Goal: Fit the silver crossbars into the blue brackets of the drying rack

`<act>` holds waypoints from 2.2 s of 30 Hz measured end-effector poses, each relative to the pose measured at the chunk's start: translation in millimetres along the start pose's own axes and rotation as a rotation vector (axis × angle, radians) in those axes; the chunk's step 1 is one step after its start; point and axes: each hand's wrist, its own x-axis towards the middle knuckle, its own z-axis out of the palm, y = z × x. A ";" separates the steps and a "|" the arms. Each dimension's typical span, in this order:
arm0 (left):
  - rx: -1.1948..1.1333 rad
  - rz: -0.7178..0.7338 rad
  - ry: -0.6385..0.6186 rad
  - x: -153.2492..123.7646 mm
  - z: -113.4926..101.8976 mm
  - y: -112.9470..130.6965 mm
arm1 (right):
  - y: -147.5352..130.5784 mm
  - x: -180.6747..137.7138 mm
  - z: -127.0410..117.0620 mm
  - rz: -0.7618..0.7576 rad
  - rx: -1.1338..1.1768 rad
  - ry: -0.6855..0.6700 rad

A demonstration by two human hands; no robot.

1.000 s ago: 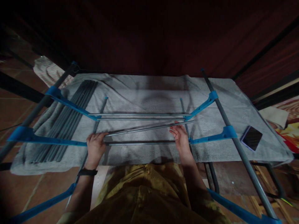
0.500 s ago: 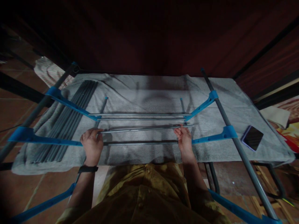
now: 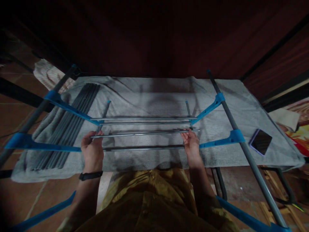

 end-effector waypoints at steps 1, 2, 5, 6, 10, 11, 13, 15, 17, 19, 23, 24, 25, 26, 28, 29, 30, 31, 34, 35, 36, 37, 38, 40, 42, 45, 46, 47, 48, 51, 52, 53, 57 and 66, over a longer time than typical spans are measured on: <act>-0.092 -0.040 0.001 -1.0 2.0 2.4 | 0.3 0.1 -0.2 -0.008 -0.007 -0.001; -0.171 -0.075 -0.008 -2.3 3.6 5.2 | 0.8 0.3 -0.5 -0.014 -0.014 0.001; -0.276 -0.149 -0.033 -6.5 6.7 14.1 | 1.9 1.2 -1.3 -0.023 -0.027 0.006; -0.273 -0.161 -0.040 -7.8 7.5 16.4 | 2.0 1.4 -1.4 -0.022 -0.026 0.005; -0.249 -0.176 -0.065 -11.3 10.2 21.0 | 1.3 1.1 -0.9 -0.001 0.001 0.009; -0.253 -0.186 -0.070 -12.1 10.9 21.5 | 1.0 0.8 -0.7 0.005 0.008 0.015; -0.274 -0.223 -0.071 -14.4 12.6 22.6 | 0.6 0.1 -0.5 0.012 0.007 0.021; -0.296 -0.256 -0.081 -18.3 15.3 24.1 | 0.6 -0.7 -0.2 0.013 0.002 0.023; -0.314 -0.256 -0.109 -23.6 19.0 25.7 | 0.7 -1.4 0.3 0.020 0.015 0.022; -0.326 -0.256 -0.139 -29.0 23.3 26.9 | 0.5 -1.7 1.0 0.032 0.030 0.020; -0.333 -0.295 -0.130 -34.6 28.9 26.8 | -1.0 -0.8 1.9 0.030 0.027 0.039; -0.335 -0.298 -0.120 -34.5 29.0 26.5 | -1.4 -0.2 1.7 0.026 0.029 0.046; -0.337 -0.299 -0.110 -33.8 28.6 26.2 | -1.7 0.5 1.2 0.022 0.033 0.051; -0.342 -0.297 -0.099 -32.7 27.7 26.1 | -1.8 1.2 0.5 0.019 0.038 0.055; -0.354 -0.293 -0.078 -30.0 25.3 26.5 | -1.7 2.7 -1.1 0.010 0.046 0.065; -0.356 -0.289 -0.073 -28.8 24.0 27.1 | -1.5 3.3 -1.8 0.004 0.049 0.069; -0.355 -0.286 -0.072 -27.9 22.9 28.0 | -1.2 3.7 -2.3 -0.004 0.053 0.077; -0.350 -0.281 -0.073 -27.4 22.1 29.0 | -1.1 3.8 -2.6 -0.014 0.059 0.088; -0.329 -0.276 -0.075 -27.9 21.7 32.0 | -1.6 2.5 -1.7 -0.050 0.088 0.133; -0.327 -0.278 -0.070 -28.6 22.3 32.7 | -2.1 1.5 -1.1 -0.061 0.095 0.141; -0.330 -0.284 -0.065 -29.5 23.3 33.2 | -2.7 0.4 -0.4 -0.069 0.097 0.141; -0.335 -0.291 -0.059 -30.5 24.4 33.4 | -3.3 -0.7 0.3 -0.074 0.095 0.132; -0.339 -0.300 -0.057 -31.7 25.8 33.4 | -3.8 -1.6 0.8 -0.075 0.090 0.121; -0.346 -0.308 -0.062 -34.7 28.7 32.6 | -4.5 -2.9 1.4 -0.078 0.081 0.105; -0.342 -0.312 -0.094 -38.9 31.8 31.1 | -4.5 -3.1 1.3 -0.079 0.079 0.105; -0.334 -0.327 -0.156 -47.7 37.2 28.8 | -3.9 -2.0 0.6 -0.072 0.084 0.115; -0.334 -0.338 -0.172 -51.1 39.3 28.2 | -3.8 -1.5 0.4 -0.066 0.087 0.119; -0.335 -0.349 -0.184 -54.6 41.5 27.7 | -3.7 -1.1 0.4 -0.061 0.090 0.123; -0.334 -0.357 -0.195 -58.1 43.8 27.3 | -3.8 -0.8 0.4 -0.057 0.093 0.126; -0.313 -0.372 -0.231 -68.0 50.7 26.7 | -4.5 -0.5 0.6 -0.042 0.096 0.131; -0.304 -0.377 -0.240 -70.9 53.0 26.9 | -4.8 -0.5 0.6 -0.040 0.097 0.132; -0.297 -0.381 -0.246 -73.6 55.2 27.1 | -5.0 -0.6 0.5 -0.040 0.098 0.132; -0.289 -0.400 -0.283 -83.0 63.4 30.5 | -5.3 -1.2 -0.7 -0.047 0.104 0.118; -0.275 -0.383 -0.380 -99.6 79.1 39.7 | -5.5 -0.1 -0.1 -0.010 0.122 0.132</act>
